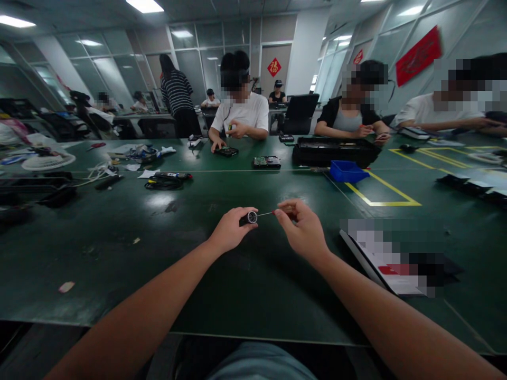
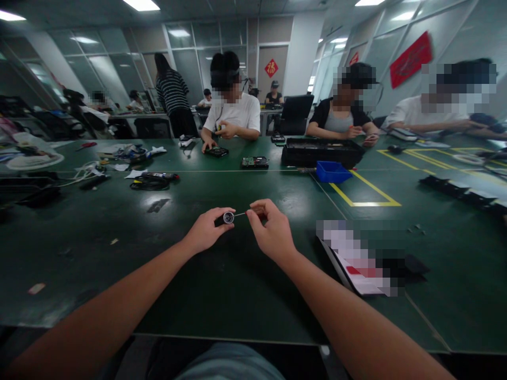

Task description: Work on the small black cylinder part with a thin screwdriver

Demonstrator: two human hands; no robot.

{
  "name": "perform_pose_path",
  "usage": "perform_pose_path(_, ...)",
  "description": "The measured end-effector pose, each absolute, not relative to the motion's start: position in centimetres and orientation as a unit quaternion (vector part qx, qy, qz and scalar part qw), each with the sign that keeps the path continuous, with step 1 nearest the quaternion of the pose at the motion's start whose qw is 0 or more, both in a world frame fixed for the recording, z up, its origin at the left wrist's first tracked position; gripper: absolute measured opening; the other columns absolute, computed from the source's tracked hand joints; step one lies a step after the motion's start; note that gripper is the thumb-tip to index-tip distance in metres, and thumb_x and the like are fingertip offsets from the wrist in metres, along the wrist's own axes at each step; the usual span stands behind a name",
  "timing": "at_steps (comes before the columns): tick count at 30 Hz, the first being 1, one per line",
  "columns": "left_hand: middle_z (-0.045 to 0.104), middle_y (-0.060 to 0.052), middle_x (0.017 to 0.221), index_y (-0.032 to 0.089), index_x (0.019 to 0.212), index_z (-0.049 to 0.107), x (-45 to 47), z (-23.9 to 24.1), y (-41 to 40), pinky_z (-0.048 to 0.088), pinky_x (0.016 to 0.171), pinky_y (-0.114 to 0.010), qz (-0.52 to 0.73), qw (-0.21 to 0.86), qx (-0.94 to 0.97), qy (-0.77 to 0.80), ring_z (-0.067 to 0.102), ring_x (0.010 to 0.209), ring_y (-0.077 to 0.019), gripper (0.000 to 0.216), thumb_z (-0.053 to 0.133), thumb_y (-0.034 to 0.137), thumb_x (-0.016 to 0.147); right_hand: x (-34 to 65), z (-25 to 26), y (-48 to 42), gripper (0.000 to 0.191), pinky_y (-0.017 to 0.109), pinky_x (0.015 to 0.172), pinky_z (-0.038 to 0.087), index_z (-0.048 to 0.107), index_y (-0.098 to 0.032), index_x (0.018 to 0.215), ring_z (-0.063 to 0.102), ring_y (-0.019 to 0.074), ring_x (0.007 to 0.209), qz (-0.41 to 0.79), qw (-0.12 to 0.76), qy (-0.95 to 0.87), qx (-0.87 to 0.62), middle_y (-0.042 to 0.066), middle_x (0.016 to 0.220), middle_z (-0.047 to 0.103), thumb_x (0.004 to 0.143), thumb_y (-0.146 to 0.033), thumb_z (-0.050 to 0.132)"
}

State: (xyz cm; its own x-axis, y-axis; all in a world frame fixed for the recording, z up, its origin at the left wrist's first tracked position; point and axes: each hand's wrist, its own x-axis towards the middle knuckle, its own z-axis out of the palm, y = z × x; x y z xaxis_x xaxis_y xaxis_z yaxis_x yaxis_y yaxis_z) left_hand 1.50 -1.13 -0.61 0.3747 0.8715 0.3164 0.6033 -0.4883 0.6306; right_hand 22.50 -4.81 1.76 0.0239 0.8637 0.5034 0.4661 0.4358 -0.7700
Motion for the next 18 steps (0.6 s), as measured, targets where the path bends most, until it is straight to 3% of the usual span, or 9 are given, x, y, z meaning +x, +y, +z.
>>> perform_pose_path(4,0.069,-0.005,0.115,0.026,0.124,0.066,1.62,-0.6,-1.21,0.045,0.099,-0.043,0.311,0.214,0.806,0.456,0.061,0.11,-0.0247,0.037,0.072,0.027,0.088,22.51,1.78,-4.89,0.013,0.035,0.07,0.051,0.065,-0.024,0.098,0.069,0.0219,0.079,0.209,0.512,-0.678,-0.484,0.003,0.088,0.074,0.09,-0.033,0.06)
perform_pose_path(10,0.07,-0.006,0.115,0.025,0.124,0.066,1.66,-0.49,-1.26,0.046,0.098,-0.042,0.312,0.212,0.805,0.457,0.061,0.109,-0.0246,0.038,0.072,0.027,0.087,22.45,1.95,-4.96,0.039,0.031,0.055,0.041,0.068,-0.023,0.086,0.056,0.0169,0.05,0.202,0.485,-0.665,-0.53,-0.002,0.053,0.058,0.1,-0.049,0.044)
perform_pose_path(14,0.07,-0.005,0.115,0.025,0.123,0.067,1.62,-0.47,-1.31,0.046,0.099,-0.042,0.318,0.213,0.804,0.455,0.062,0.109,-0.0243,0.036,0.072,0.026,0.087,22.43,1.86,-5.0,0.026,0.032,0.06,0.044,0.063,-0.022,0.11,0.061,0.0184,0.062,0.209,0.494,-0.668,-0.515,0.001,0.073,0.067,0.099,-0.039,0.046)
perform_pose_path(18,0.07,-0.005,0.114,0.025,0.124,0.066,1.63,-0.57,-1.3,0.046,0.098,-0.042,0.315,0.213,0.806,0.454,0.062,0.108,-0.0239,0.037,0.072,0.027,0.087,22.53,1.75,-5.03,0.028,0.033,0.064,0.044,0.063,-0.024,0.092,0.06,0.0187,0.067,0.209,0.486,-0.682,-0.505,0.001,0.076,0.066,0.101,-0.039,0.041)
